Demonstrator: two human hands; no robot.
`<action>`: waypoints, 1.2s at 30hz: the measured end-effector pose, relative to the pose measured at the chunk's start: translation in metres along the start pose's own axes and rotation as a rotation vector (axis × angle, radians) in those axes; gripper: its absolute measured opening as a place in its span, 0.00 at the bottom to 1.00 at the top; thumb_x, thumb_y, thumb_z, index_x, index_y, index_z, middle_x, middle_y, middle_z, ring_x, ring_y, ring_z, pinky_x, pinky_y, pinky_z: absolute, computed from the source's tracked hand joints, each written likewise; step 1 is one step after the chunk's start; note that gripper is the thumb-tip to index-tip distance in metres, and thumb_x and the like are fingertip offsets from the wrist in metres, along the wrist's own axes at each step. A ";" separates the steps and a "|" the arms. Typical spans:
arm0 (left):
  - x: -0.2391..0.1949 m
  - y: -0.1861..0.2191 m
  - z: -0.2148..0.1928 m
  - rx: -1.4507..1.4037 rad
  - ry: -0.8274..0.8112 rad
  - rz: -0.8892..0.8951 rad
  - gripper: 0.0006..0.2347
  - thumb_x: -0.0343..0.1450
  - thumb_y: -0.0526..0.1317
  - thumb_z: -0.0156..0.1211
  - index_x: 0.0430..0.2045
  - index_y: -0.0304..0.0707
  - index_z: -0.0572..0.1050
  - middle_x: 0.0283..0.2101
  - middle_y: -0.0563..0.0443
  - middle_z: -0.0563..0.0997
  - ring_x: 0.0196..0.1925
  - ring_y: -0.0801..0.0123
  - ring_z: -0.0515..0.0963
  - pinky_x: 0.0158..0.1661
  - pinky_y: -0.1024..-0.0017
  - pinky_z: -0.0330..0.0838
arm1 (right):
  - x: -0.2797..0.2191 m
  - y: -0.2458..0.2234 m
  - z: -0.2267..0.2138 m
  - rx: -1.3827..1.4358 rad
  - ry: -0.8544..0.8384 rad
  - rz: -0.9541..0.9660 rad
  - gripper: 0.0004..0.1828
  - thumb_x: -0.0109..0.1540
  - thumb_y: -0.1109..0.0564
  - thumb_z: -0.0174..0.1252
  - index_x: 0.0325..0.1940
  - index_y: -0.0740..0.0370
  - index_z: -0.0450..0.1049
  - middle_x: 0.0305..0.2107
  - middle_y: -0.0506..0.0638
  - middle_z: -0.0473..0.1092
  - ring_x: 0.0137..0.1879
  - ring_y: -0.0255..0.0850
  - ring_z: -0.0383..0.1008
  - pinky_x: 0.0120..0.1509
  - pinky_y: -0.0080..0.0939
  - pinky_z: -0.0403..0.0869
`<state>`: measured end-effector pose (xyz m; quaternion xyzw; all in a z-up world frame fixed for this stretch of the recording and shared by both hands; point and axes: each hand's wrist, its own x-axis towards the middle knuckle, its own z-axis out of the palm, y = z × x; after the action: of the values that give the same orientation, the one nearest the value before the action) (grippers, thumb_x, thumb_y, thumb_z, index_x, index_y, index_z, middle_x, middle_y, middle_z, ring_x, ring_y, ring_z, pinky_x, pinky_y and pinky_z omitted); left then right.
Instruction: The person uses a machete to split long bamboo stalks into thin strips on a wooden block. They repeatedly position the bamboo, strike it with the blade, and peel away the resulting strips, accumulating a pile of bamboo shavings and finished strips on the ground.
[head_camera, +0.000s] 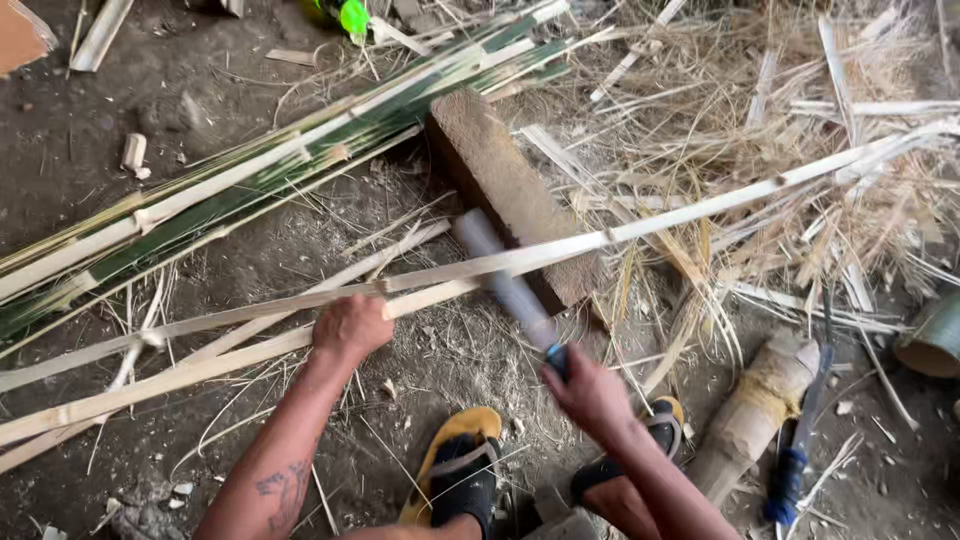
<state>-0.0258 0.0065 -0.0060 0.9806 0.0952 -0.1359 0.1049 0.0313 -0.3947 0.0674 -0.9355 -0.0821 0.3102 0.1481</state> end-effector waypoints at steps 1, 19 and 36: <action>0.003 0.003 -0.002 0.011 0.020 0.029 0.10 0.68 0.38 0.54 0.19 0.36 0.81 0.15 0.45 0.73 0.15 0.63 0.71 0.25 0.58 0.72 | 0.002 0.000 0.001 -0.116 -0.033 -0.014 0.28 0.63 0.30 0.46 0.50 0.55 0.67 0.28 0.55 0.77 0.29 0.49 0.81 0.34 0.51 0.81; -0.022 -0.079 -0.001 -0.116 -0.191 -0.288 0.22 0.66 0.51 0.63 0.50 0.39 0.76 0.44 0.43 0.84 0.45 0.55 0.85 0.51 0.53 0.77 | 0.004 -0.024 0.001 -0.160 0.282 0.108 0.31 0.65 0.30 0.51 0.48 0.62 0.64 0.30 0.65 0.77 0.33 0.59 0.79 0.37 0.59 0.78; -0.003 -0.030 -0.005 -0.167 -0.182 -0.299 0.12 0.71 0.45 0.55 0.42 0.44 0.82 0.33 0.41 0.85 0.33 0.54 0.84 0.35 0.58 0.81 | -0.008 -0.014 0.009 0.026 0.095 0.192 0.29 0.66 0.31 0.49 0.52 0.59 0.65 0.31 0.61 0.79 0.33 0.54 0.81 0.37 0.56 0.79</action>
<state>-0.0338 0.0358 -0.0059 0.9270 0.2409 -0.2297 0.1726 0.0186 -0.3817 0.0698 -0.9507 0.0190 0.2791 0.1336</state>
